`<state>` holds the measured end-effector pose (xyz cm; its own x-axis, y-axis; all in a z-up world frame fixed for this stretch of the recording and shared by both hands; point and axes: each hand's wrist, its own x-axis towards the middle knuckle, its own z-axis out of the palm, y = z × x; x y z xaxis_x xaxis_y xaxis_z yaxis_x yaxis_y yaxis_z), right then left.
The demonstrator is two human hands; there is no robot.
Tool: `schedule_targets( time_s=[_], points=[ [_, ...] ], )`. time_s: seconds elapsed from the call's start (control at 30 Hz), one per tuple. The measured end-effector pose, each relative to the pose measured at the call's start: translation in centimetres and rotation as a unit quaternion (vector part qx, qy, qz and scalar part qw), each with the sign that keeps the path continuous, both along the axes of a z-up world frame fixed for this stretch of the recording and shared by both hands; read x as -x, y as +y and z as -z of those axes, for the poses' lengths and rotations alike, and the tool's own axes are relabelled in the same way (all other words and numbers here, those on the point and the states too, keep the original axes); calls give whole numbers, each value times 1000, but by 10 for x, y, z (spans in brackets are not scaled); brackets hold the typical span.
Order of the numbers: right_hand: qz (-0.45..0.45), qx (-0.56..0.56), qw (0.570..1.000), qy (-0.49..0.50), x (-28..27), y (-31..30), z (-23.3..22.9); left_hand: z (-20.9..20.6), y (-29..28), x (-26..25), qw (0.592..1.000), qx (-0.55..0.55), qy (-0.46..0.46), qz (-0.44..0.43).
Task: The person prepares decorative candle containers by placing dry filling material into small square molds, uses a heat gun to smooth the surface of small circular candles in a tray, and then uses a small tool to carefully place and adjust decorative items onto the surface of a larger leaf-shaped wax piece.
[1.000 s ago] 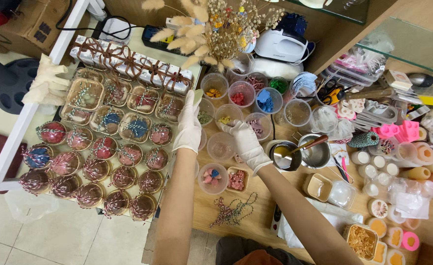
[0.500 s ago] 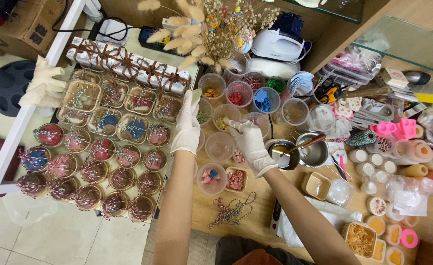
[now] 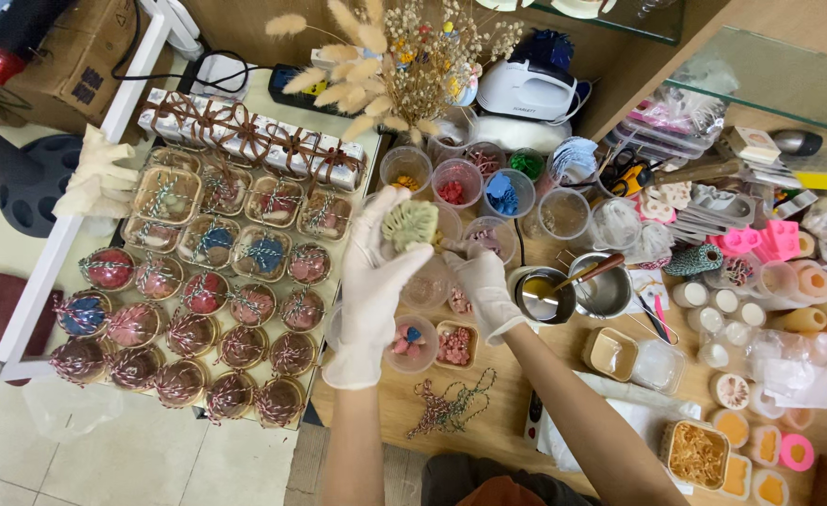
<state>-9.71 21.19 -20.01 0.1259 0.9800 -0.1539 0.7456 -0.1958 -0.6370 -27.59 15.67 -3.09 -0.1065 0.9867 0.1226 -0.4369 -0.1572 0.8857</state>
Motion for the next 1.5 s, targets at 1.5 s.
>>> schedule_targets(
  time_s=[1.5],
  points=[
    [313,-35,878,361,-485,-374,-14,35,-212,-328,931,132,299,163]
  ],
)
